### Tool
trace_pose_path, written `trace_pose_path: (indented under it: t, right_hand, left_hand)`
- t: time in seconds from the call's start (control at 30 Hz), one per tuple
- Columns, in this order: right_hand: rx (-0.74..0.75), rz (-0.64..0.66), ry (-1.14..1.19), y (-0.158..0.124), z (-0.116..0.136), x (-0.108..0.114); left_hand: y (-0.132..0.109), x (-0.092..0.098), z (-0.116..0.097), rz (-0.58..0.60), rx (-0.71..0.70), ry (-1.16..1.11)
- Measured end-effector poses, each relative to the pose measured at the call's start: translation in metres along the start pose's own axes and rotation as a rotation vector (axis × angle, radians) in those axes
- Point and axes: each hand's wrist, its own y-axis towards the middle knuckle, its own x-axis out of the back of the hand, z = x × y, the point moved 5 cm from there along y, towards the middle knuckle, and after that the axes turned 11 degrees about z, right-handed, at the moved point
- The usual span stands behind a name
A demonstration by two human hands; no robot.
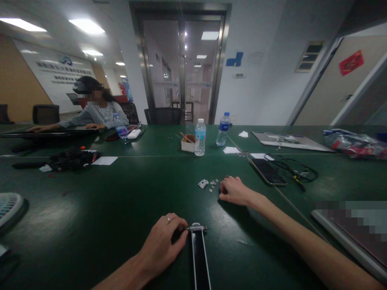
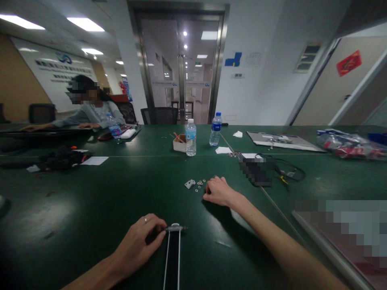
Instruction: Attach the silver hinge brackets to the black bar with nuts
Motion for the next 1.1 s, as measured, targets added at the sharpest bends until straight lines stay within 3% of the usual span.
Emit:
trace_pose_path:
  t: [0.3,0.47,0.57,0.67,0.87,1.1]
  right_hand:
    - [0.180,-0.089,0.025,-0.013,0.012,0.016]
    - [0.448,-0.185,0.159,-0.040,0.074,0.024]
    - [0.628,-0.247,0.111,-0.059,0.117,0.022]
    - [0.709,-0.295,0.050,-0.071,0.139,0.019]
    - [0.722,-0.314,0.033,-0.078,0.140,0.017]
    - [0.660,-0.334,-0.041,-0.074,0.138,0.013]
  left_hand:
    - [-0.001,0.001,0.005,-0.075,0.008,-0.067]
    - [-0.002,0.007,0.003,-0.141,-0.038,-0.155]
    - [-0.004,0.009,-0.005,-0.112,-0.181,-0.228]
    - [-0.007,0.008,-0.011,-0.067,-0.293,-0.306]
    - [-0.007,0.009,-0.006,-0.074,-0.271,-0.406]
    - [-0.003,0.010,-0.003,-0.006,-0.164,-0.468]
